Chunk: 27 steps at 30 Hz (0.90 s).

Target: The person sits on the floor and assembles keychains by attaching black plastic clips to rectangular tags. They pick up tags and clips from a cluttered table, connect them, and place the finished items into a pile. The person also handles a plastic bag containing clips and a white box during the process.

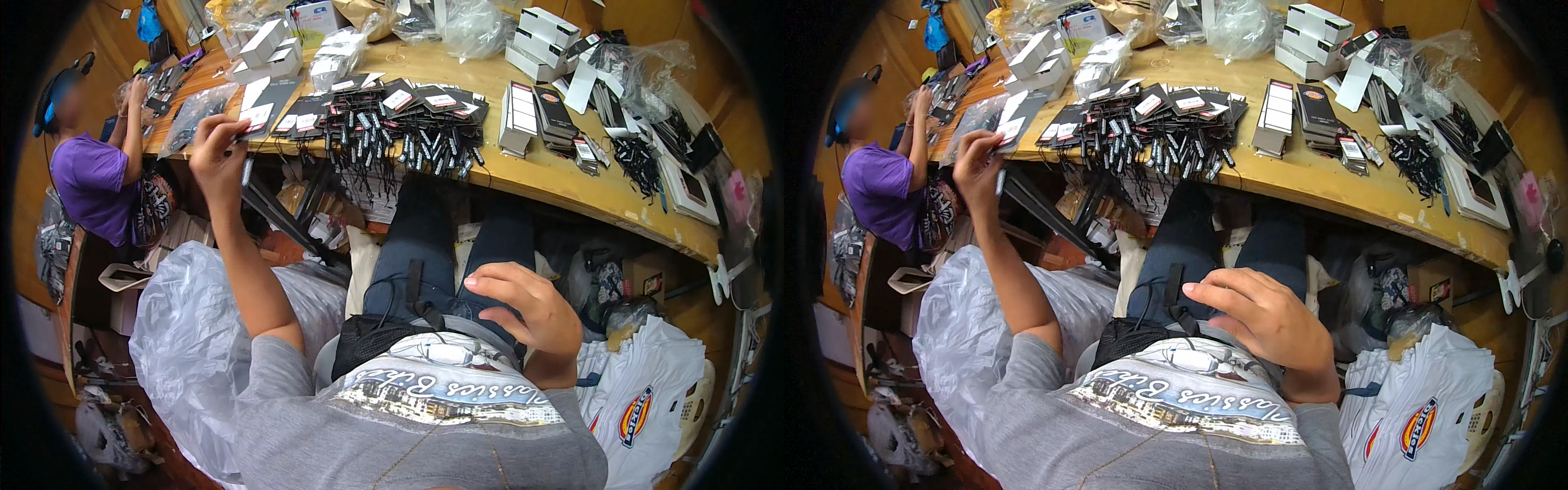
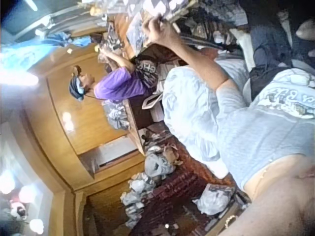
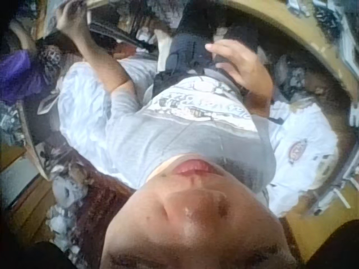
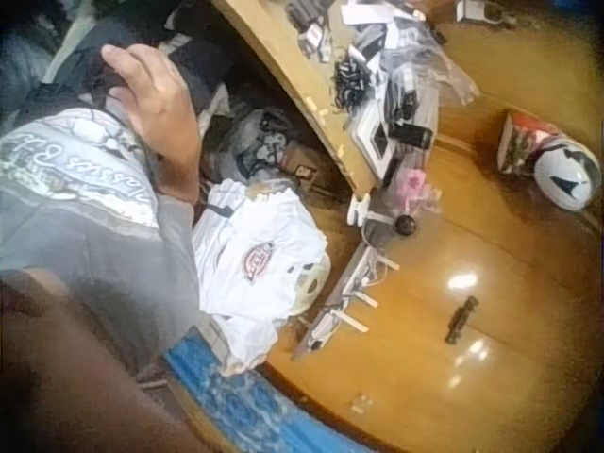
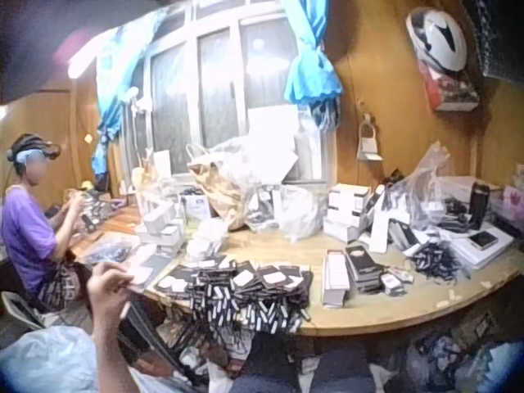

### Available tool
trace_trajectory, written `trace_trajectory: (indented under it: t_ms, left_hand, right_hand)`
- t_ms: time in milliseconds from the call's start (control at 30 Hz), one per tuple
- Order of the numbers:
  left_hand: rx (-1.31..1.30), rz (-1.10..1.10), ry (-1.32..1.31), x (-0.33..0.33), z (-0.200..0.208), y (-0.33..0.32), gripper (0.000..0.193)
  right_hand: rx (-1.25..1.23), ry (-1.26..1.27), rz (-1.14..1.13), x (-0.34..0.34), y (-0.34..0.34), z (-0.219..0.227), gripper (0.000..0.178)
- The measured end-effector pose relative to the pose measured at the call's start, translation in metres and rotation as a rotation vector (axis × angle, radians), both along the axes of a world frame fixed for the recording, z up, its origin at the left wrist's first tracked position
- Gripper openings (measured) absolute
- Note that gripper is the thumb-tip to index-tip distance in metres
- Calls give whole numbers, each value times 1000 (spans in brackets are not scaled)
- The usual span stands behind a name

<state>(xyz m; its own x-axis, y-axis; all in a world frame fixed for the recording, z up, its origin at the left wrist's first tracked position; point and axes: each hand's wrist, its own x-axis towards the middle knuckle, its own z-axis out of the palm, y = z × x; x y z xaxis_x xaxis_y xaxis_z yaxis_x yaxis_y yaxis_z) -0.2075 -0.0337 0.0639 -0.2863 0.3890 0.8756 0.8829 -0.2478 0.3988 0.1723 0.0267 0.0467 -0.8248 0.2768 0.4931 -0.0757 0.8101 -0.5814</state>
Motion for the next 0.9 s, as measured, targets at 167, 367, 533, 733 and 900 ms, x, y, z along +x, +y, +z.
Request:
trace_trajectory:
  t_ms: [167, 367, 533, 733, 900]
  left_hand:
    - [-197, 162, 125, -52, -45, 51, 18]
    - [-611, 1, 74, -77, -50, 60, 36]
    - [-647, 156, 344, -32, -5, 63, 46]
    - [-474, -437, 331, 86, 34, 170, 29]
    - [-841, -561, 311, 148, 17, 276, 72]
  right_hand:
    - [43, -60, -52, 4, 6, -5, 45]
    - [30, -115, -101, 16, 36, -7, 36]
    - [-12, 48, -612, 32, 122, 14, 14]
    - [-55, -221, -640, 31, 273, 35, 39]
    - [-367, -679, -571, 9, 308, 42, 85]
